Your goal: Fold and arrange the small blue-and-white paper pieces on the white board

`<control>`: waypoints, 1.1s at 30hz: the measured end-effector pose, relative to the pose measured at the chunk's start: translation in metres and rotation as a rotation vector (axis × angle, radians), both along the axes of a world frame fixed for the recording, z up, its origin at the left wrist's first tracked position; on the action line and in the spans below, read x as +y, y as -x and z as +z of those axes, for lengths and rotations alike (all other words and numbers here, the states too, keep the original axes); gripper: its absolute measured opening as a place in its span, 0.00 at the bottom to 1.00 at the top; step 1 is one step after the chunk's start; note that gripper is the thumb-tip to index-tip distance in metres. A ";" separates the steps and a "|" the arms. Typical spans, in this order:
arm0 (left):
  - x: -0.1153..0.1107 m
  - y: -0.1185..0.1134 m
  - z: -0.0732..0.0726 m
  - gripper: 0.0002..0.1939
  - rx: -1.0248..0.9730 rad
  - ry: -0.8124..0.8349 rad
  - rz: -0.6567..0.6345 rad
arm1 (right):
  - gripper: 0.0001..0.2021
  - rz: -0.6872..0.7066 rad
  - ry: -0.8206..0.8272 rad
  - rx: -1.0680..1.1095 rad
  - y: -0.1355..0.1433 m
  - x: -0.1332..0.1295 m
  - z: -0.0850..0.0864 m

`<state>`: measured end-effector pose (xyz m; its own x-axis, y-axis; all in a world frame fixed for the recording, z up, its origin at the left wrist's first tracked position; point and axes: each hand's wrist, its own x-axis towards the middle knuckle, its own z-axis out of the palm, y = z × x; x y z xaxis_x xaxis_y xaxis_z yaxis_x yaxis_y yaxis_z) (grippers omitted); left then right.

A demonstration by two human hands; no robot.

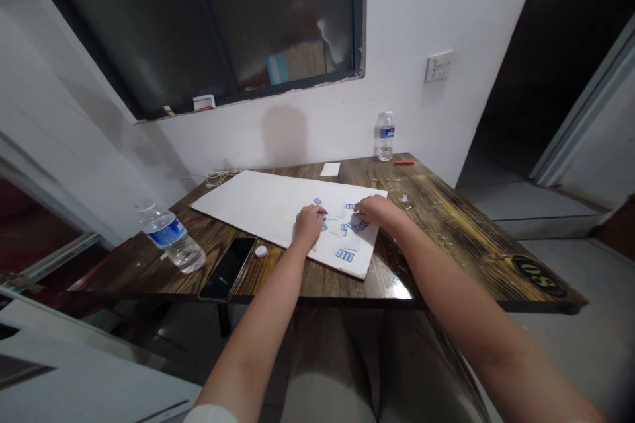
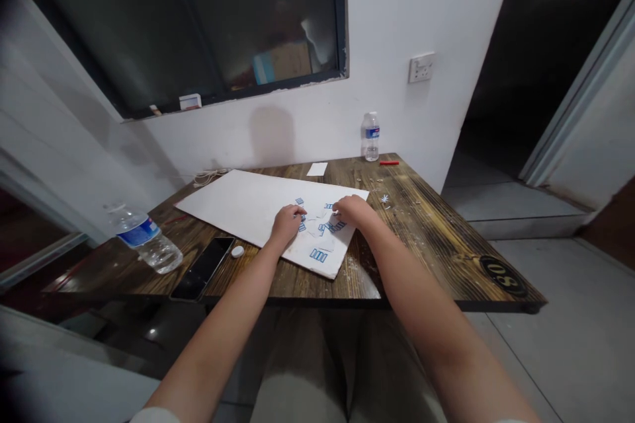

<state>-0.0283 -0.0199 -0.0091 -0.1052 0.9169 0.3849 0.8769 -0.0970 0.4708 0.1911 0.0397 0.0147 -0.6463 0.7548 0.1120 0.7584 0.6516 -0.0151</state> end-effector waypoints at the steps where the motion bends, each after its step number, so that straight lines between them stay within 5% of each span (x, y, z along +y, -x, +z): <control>1: 0.000 0.000 0.000 0.14 0.003 0.004 0.001 | 0.15 -0.010 0.000 -0.015 0.002 -0.001 0.000; 25: -0.001 -0.002 0.002 0.13 0.007 -0.010 0.007 | 0.14 0.027 -0.033 -0.025 0.010 -0.009 0.001; 33: -0.004 -0.004 0.002 0.12 0.047 -0.005 -0.038 | 0.11 0.213 0.066 0.307 0.014 0.004 -0.017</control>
<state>-0.0240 -0.0235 -0.0069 -0.0520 0.9178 0.3937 0.8938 -0.1331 0.4284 0.1773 0.0435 -0.0028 -0.7331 0.6196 0.2804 0.5599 0.7839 -0.2683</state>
